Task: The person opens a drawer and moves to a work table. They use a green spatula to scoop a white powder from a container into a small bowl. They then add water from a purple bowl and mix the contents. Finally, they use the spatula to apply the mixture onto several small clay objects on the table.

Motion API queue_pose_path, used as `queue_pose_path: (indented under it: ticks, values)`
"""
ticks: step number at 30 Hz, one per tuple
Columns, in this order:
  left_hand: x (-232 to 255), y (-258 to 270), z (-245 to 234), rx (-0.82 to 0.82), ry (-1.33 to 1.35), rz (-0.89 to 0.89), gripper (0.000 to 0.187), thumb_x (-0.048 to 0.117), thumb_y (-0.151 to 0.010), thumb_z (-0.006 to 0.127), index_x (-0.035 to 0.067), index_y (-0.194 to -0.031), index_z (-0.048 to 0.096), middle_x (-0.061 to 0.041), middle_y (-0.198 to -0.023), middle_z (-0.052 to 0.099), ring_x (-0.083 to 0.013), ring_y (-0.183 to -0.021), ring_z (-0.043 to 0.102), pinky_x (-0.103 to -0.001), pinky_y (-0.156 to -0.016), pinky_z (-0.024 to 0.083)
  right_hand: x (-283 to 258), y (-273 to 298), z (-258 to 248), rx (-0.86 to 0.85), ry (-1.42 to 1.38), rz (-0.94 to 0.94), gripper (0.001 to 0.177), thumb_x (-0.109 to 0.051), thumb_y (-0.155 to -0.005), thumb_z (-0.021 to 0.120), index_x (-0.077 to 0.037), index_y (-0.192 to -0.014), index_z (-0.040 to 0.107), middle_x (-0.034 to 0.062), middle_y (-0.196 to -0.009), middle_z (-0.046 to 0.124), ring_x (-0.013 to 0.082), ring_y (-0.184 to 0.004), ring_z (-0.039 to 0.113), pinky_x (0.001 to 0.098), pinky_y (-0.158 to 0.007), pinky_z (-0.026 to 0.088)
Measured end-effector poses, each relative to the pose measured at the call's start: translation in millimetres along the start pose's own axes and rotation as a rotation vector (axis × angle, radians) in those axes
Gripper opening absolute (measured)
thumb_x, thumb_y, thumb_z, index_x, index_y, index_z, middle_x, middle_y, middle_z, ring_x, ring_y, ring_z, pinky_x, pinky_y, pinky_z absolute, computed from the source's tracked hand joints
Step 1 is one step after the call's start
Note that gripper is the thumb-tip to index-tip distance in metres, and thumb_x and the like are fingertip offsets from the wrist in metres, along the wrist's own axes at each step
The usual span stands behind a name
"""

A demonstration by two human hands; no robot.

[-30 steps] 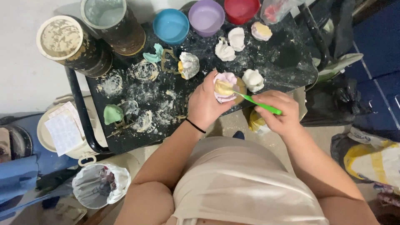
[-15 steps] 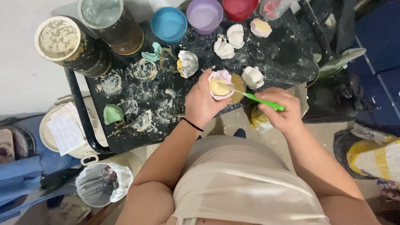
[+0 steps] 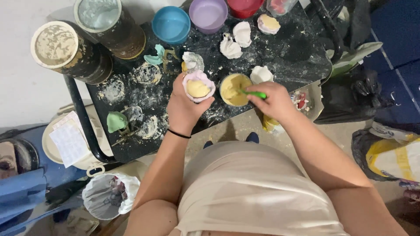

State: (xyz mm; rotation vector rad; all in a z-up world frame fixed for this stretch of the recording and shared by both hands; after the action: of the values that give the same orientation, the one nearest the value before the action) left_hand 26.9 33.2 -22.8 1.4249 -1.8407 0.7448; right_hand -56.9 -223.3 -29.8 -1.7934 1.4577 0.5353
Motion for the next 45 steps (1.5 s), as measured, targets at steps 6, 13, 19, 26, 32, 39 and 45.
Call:
queue_pose_path:
  ticks: [6,13,19,26,32,39,45]
  values:
    - [-7,5,5,-0.081,0.02,-0.012,0.105,0.043,-0.077,0.091,0.002,-0.155,0.035,-0.033,-0.121,0.067,-0.0492,-0.11,0.071,-0.054,-0.089,0.059,27,10,2,0.084,0.09,0.011,0.015,-0.014,-0.095,0.08,-0.003,-0.104,0.078,0.0187,-0.098,0.078,0.0417,-0.093,0.073,0.0485,-0.087,0.056]
    - [-18,14,51,-0.174,-0.003,-0.031,0.112,0.054,-0.069,0.092,0.019,-0.156,0.03,-0.025,-0.111,0.073,-0.0442,-0.105,0.074,-0.05,-0.092,0.059,43,10,4,0.147,-0.001,0.085,0.016,-0.013,-0.095,0.081,-0.002,-0.106,0.077,0.0208,-0.1,0.077,0.0428,-0.095,0.072,0.0478,-0.084,0.057]
    - [-6,17,78,-0.357,-0.134,-0.061,0.101,0.059,-0.077,0.081,0.025,-0.154,0.024,-0.018,-0.107,0.076,-0.0394,-0.105,0.075,-0.043,-0.094,0.057,38,3,6,0.136,0.066,0.414,0.015,-0.026,-0.096,0.077,-0.016,-0.105,0.08,0.0092,-0.081,0.073,0.0275,-0.077,0.07,0.0387,-0.067,0.052]
    - [-5,16,85,-0.367,-0.073,-0.066,0.1,0.055,-0.079,0.08,0.025,-0.156,0.024,-0.022,-0.111,0.075,-0.0425,-0.11,0.073,-0.047,-0.096,0.056,24,-10,2,0.115,0.062,0.526,0.015,-0.025,-0.096,0.074,-0.015,-0.105,0.08,0.0102,-0.073,0.072,0.0264,-0.07,0.068,0.0359,-0.059,0.049]
    - [-10,19,87,-0.405,-0.086,-0.114,0.1,0.058,-0.078,0.078,0.026,-0.155,0.023,-0.02,-0.11,0.076,-0.0418,-0.11,0.073,-0.045,-0.098,0.056,24,-7,2,0.107,-0.002,0.547,0.015,-0.023,-0.098,0.072,-0.013,-0.106,0.079,0.0082,-0.069,0.072,0.022,-0.069,0.069,0.033,-0.059,0.05]
    - [-19,18,91,-0.412,-0.08,-0.117,0.1,0.061,-0.08,0.076,0.024,-0.156,0.022,-0.02,-0.105,0.076,-0.0414,-0.105,0.075,-0.042,-0.093,0.056,10,-4,-4,0.118,-0.033,0.579,0.015,-0.023,-0.098,0.074,-0.011,-0.106,0.078,0.0067,-0.065,0.071,0.0198,-0.068,0.069,0.0321,-0.062,0.052]
    - [-15,17,87,-0.386,-0.047,-0.083,0.102,0.061,-0.08,0.077,0.022,-0.157,0.022,-0.024,-0.107,0.075,-0.0449,-0.107,0.074,-0.048,-0.093,0.056,21,-5,-3,0.121,-0.036,0.586,0.014,-0.023,-0.097,0.074,-0.014,-0.106,0.078,0.004,-0.065,0.071,0.017,-0.067,0.067,0.0303,-0.062,0.051]
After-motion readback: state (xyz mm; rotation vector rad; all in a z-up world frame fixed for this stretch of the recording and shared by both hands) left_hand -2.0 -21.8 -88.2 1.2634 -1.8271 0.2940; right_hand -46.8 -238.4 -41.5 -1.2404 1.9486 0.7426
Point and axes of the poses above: each hand's wrist, its own y-axis away from the middle knuckle, its own z-axis out of the palm, x = y × z, the point moved 4 cm from there along -y, towards the middle knuckle
